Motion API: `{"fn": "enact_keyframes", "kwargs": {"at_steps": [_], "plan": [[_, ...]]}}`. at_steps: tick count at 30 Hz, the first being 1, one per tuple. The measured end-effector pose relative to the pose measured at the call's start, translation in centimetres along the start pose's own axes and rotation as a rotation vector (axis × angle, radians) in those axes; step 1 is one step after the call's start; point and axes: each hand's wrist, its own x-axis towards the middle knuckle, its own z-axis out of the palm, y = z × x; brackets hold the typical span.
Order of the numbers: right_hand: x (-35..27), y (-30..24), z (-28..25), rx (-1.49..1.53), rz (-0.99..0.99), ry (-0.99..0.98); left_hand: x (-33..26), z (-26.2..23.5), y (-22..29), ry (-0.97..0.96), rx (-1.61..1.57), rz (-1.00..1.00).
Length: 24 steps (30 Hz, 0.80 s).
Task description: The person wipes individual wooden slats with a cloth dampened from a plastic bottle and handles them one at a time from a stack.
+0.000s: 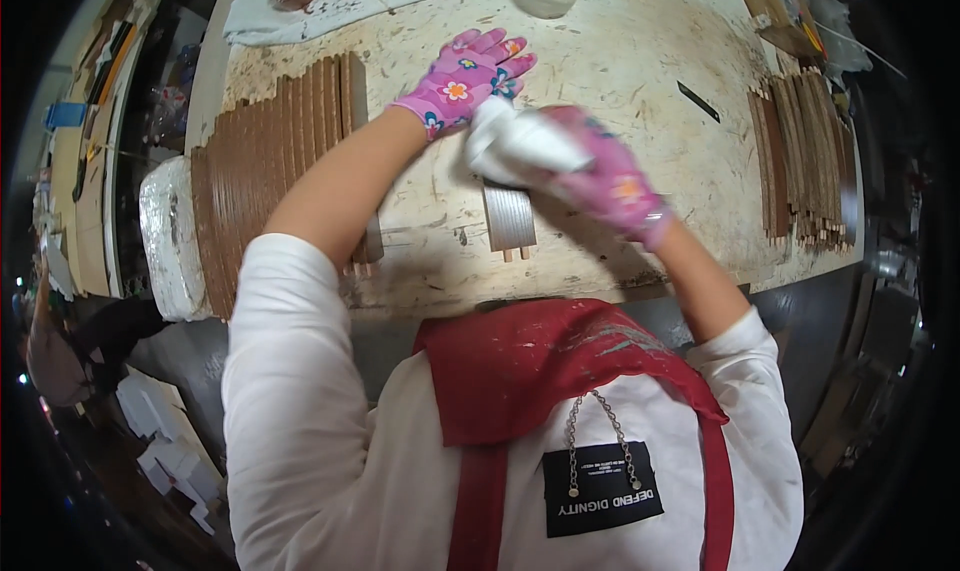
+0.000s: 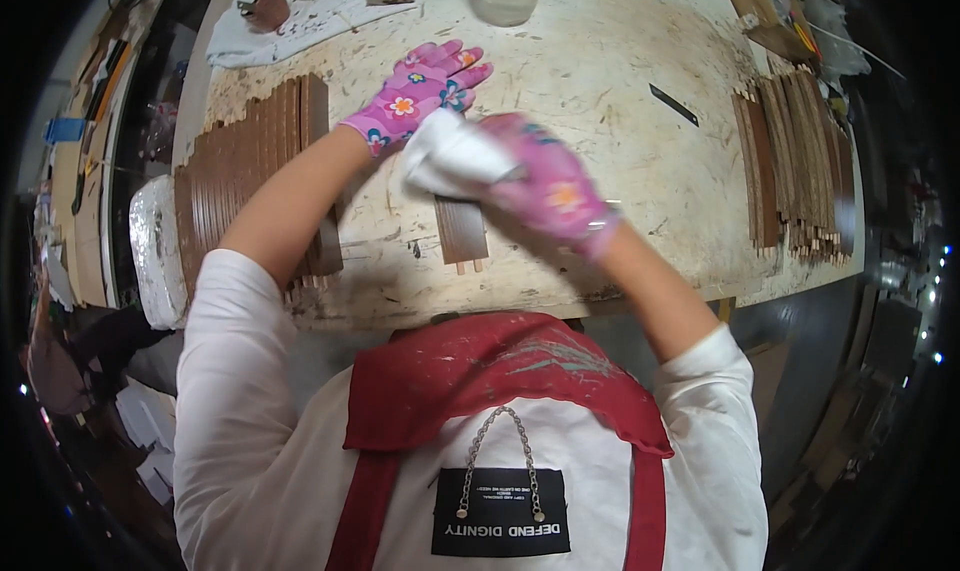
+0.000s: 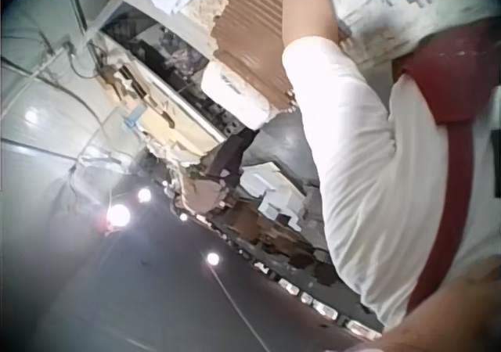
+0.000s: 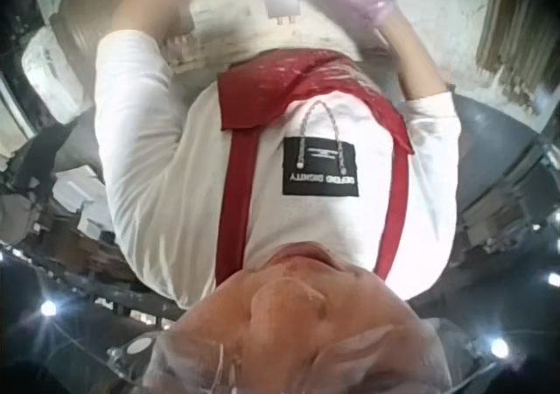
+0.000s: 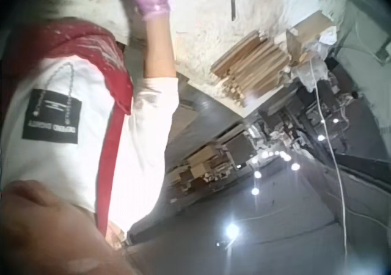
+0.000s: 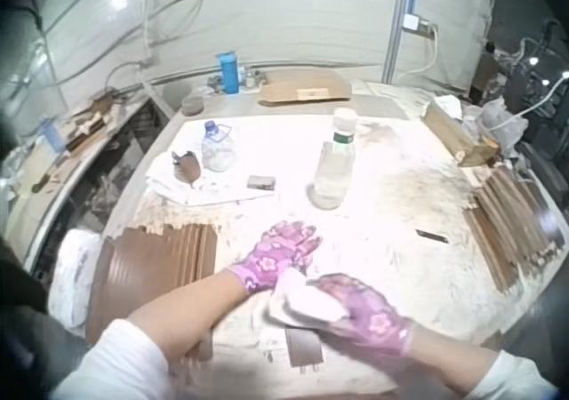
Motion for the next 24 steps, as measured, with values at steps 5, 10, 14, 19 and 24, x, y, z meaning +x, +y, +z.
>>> {"fn": "enact_keyframes", "kwargs": {"at_steps": [5, 10, 14, 19, 24], "plan": [[-5.5, -1.4, 5.9, -0.323, -0.123, -0.309, -0.9, -1.4, 0.2, -0.025, -0.086, -0.074], [-2.9, -0.3, 5.2, -0.255, -0.130, -0.229, -0.7, -1.0, 0.2, -0.070, -0.037, -0.091], [-0.1, 0.4, 6.1, -0.372, -0.094, -0.187, -0.5, -0.7, 0.0, -0.076, -0.027, -0.065], [-7.6, 0.9, 3.4, 0.051, -0.145, -0.487, -0.7, -1.8, 0.4, -0.099, 0.012, -0.093], [-3.2, 3.6, -4.4, 0.639, 0.578, 0.318, -2.1, -4.5, 3.4, 0.031, -0.066, -0.376]]}}
